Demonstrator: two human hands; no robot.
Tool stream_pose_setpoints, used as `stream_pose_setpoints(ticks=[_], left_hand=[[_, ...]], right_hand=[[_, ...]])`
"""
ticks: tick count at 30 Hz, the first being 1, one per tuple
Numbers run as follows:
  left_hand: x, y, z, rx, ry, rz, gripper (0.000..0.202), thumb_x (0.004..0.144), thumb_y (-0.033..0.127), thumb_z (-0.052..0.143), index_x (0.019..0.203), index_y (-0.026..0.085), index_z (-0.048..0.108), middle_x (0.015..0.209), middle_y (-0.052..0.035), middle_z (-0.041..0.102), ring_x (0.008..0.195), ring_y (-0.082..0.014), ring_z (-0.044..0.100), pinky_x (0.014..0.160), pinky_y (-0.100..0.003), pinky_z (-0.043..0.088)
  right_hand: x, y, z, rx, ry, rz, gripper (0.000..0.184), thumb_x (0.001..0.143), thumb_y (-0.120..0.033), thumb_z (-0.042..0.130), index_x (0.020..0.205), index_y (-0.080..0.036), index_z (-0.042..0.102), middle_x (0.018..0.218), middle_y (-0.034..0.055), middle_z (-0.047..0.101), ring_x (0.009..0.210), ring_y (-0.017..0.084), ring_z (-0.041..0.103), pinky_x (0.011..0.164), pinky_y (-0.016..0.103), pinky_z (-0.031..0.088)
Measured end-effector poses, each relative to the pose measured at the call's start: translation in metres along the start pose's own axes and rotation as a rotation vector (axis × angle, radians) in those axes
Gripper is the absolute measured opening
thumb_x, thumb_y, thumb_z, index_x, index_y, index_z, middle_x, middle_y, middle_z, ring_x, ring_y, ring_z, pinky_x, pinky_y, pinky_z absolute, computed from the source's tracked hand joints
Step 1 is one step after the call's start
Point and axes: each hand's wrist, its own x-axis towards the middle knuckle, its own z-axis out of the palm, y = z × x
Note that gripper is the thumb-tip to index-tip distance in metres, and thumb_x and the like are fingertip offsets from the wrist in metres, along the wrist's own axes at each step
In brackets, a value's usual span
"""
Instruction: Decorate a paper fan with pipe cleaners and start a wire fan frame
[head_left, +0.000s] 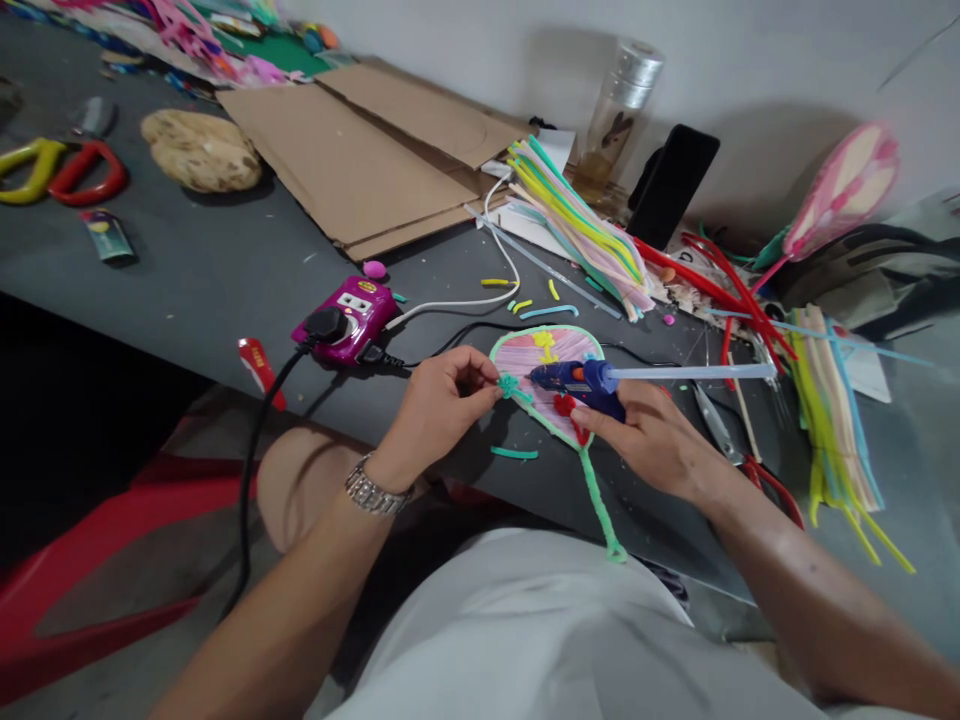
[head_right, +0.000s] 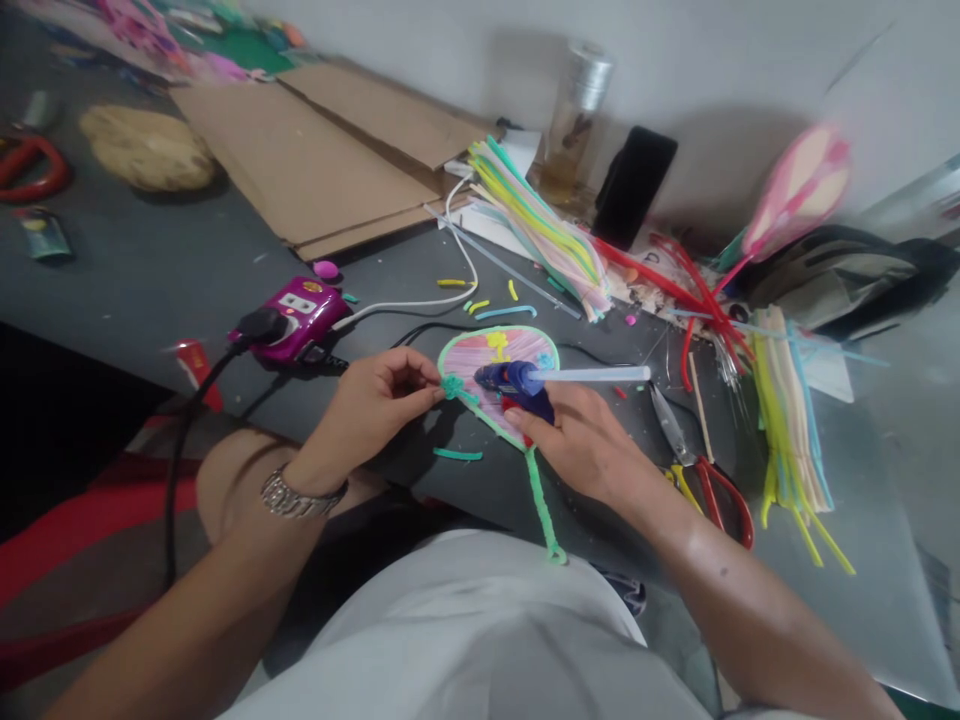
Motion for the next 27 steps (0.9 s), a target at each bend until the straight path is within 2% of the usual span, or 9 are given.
stream_pose_setpoints(ticks=[10, 20, 27], left_hand=[[-0.001, 0.001, -0.001, 0.032, -0.007, -0.009, 0.018, 0.074, 0.032, 0.076, 0.081, 0.018, 0.068, 0.072, -0.001, 0.069, 0.064, -0.0138, 0.059, 0.06, -0.024, 0.045], [-0.001, 0.0, 0.0, 0.001, -0.002, -0.008, 0.018, 0.073, 0.032, 0.076, 0.081, 0.018, 0.068, 0.07, -0.0003, 0.067, 0.064, -0.0138, 0.059, 0.061, -0.025, 0.045], [-0.001, -0.001, -0.001, 0.023, 0.004, -0.001, 0.018, 0.073, 0.032, 0.076, 0.081, 0.018, 0.068, 0.07, -0.0008, 0.068, 0.063, -0.0139, 0.059, 0.059, -0.024, 0.045]], right_hand=[[0.01, 0.003, 0.005, 0.013, -0.023, -0.038, 0.044, 0.096, -0.057, 0.061, 0.068, -0.023, 0.05, 0.072, -0.0013, 0.056, 0.068, 0.016, 0.05, 0.068, 0.031, 0.037], [-0.006, 0.002, -0.004, -0.027, -0.022, 0.004, 0.046, 0.094, -0.058, 0.063, 0.067, -0.024, 0.048, 0.067, -0.0018, 0.054, 0.067, 0.017, 0.05, 0.065, 0.031, 0.036], [0.006, -0.003, 0.001, 0.003, -0.012, -0.027, 0.04, 0.094, -0.051, 0.063, 0.069, -0.023, 0.051, 0.07, -0.0013, 0.057, 0.069, 0.016, 0.051, 0.067, 0.03, 0.037]])
